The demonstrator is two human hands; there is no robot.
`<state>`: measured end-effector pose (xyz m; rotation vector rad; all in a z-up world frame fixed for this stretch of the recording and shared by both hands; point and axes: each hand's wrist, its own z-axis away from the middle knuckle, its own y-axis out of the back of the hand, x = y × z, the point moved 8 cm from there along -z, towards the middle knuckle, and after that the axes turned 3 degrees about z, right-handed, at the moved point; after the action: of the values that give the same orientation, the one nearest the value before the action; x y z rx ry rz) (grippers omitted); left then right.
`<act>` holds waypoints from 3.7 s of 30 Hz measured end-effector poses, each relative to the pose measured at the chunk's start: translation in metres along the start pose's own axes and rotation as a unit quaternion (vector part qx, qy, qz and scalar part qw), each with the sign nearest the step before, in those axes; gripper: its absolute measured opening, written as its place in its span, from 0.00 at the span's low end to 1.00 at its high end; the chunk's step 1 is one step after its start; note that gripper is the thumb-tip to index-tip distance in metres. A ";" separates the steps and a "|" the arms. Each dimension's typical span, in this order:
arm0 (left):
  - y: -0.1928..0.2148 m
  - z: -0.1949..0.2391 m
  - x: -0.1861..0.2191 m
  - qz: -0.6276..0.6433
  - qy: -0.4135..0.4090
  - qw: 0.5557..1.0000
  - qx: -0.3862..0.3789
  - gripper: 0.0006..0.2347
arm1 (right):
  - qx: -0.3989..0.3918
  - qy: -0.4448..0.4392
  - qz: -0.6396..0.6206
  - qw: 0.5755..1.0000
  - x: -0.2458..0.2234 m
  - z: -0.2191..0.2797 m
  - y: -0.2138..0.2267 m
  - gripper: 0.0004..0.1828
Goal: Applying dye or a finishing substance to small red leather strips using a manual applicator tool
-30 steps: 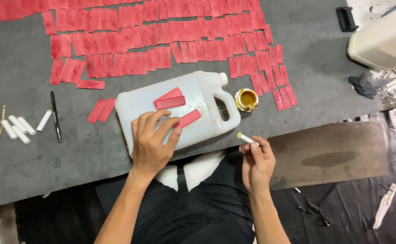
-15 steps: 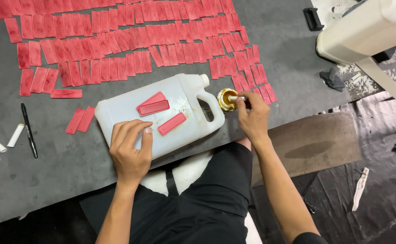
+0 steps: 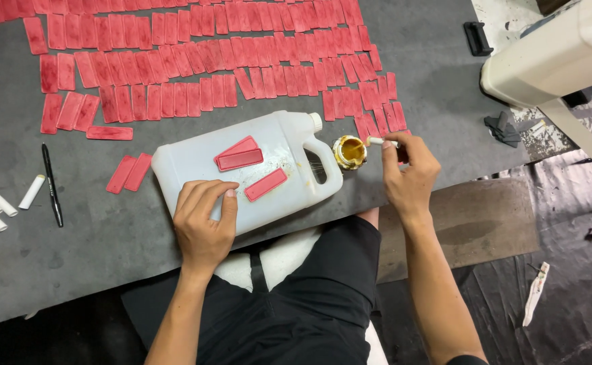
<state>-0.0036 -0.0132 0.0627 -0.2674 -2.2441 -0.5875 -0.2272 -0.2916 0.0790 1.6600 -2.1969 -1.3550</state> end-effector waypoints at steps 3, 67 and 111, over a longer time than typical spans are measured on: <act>-0.001 0.000 0.001 -0.006 -0.004 1.000 -0.007 0.05 | -0.029 0.008 0.005 1.000 0.001 0.009 -0.001 0.06; 0.006 -0.005 0.003 0.041 0.011 0.999 0.018 0.08 | -0.040 0.097 -0.086 0.991 -0.192 0.040 -0.063 0.03; 0.009 -0.007 0.002 0.047 0.018 0.998 0.040 0.07 | -0.087 0.149 -0.122 0.977 -0.200 0.035 -0.062 0.06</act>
<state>0.0028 -0.0085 0.0710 -0.3190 -2.2020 -0.4487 -0.1173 -0.1115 0.1003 1.9636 -1.7077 -1.2095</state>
